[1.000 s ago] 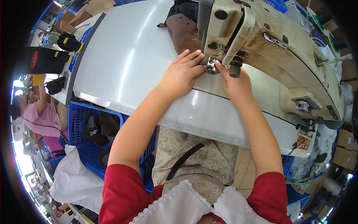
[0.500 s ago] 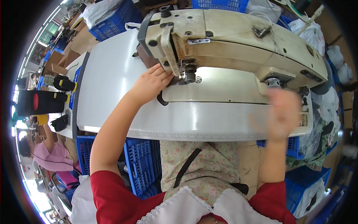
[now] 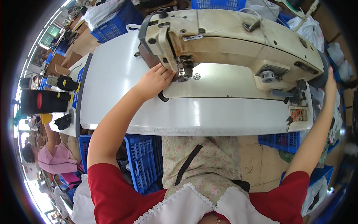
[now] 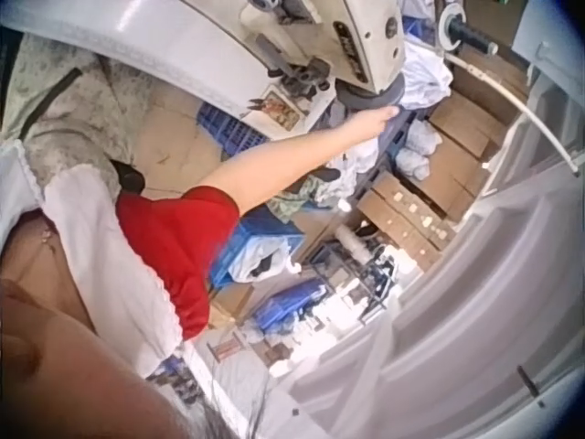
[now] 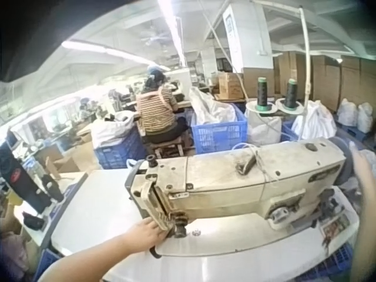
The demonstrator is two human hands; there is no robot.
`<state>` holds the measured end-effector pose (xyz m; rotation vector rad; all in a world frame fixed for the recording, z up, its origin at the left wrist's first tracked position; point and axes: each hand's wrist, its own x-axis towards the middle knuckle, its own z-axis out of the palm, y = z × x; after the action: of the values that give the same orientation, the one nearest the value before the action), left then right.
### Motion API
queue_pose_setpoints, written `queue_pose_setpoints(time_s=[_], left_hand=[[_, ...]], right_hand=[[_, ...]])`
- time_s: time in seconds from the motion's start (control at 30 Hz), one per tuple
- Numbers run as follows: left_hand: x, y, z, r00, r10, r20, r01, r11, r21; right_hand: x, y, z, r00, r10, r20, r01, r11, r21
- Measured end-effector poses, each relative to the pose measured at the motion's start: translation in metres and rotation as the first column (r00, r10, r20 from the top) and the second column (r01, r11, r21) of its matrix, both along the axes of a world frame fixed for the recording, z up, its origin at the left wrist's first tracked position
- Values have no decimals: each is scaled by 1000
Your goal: Sewing and trimming shoe upper components using an industrial sewing machine.
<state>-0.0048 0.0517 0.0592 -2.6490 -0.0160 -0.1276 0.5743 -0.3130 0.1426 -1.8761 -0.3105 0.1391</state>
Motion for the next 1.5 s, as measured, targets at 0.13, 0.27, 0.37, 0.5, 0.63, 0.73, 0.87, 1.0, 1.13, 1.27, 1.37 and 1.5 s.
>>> queue_pose_setpoints(time_s=[0.13,0.27,0.37,0.5,0.63,0.73,0.87,1.0,1.13,1.27,1.37,1.5], left_hand=[[8,0,-7,999,14,-39,-14,1000,8],[-3,3,-3,989,83,-119,-86,996,-17],[-7,3,-1,975,127,-185,-117,991,62],[8,-13,2,958,175,-227,-157,983,92],[5,-37,-12,934,273,-232,-197,932,303],[14,-60,-4,841,427,-333,-390,904,175],[17,-65,2,884,405,-234,-378,913,151],[5,-63,-3,892,423,-158,-424,905,31],[2,-60,-19,904,428,-28,-428,904,-13],[10,-70,-7,892,450,-33,-448,873,-191],[11,-63,-6,884,433,-176,-467,823,-322],[5,-59,-30,903,420,-94,-430,879,-206]], right_hand=[[29,4,24,960,-29,279,161,872,-462],[-47,-36,10,893,86,442,51,956,-289],[-120,-49,-39,830,516,212,-186,614,-767],[-145,-72,-79,555,742,376,-229,570,-789],[-144,-76,-84,489,764,421,-211,572,-793],[-169,-63,-78,484,674,557,-199,705,-680],[-269,-26,-73,843,535,-52,-524,840,143],[-376,55,-66,342,684,-644,-260,727,635],[-448,133,-57,188,891,-414,-697,418,582],[-507,206,-63,709,575,408,-692,677,249],[-519,227,-61,738,456,498,-625,740,249],[-520,247,-60,746,356,563,-583,758,293]])
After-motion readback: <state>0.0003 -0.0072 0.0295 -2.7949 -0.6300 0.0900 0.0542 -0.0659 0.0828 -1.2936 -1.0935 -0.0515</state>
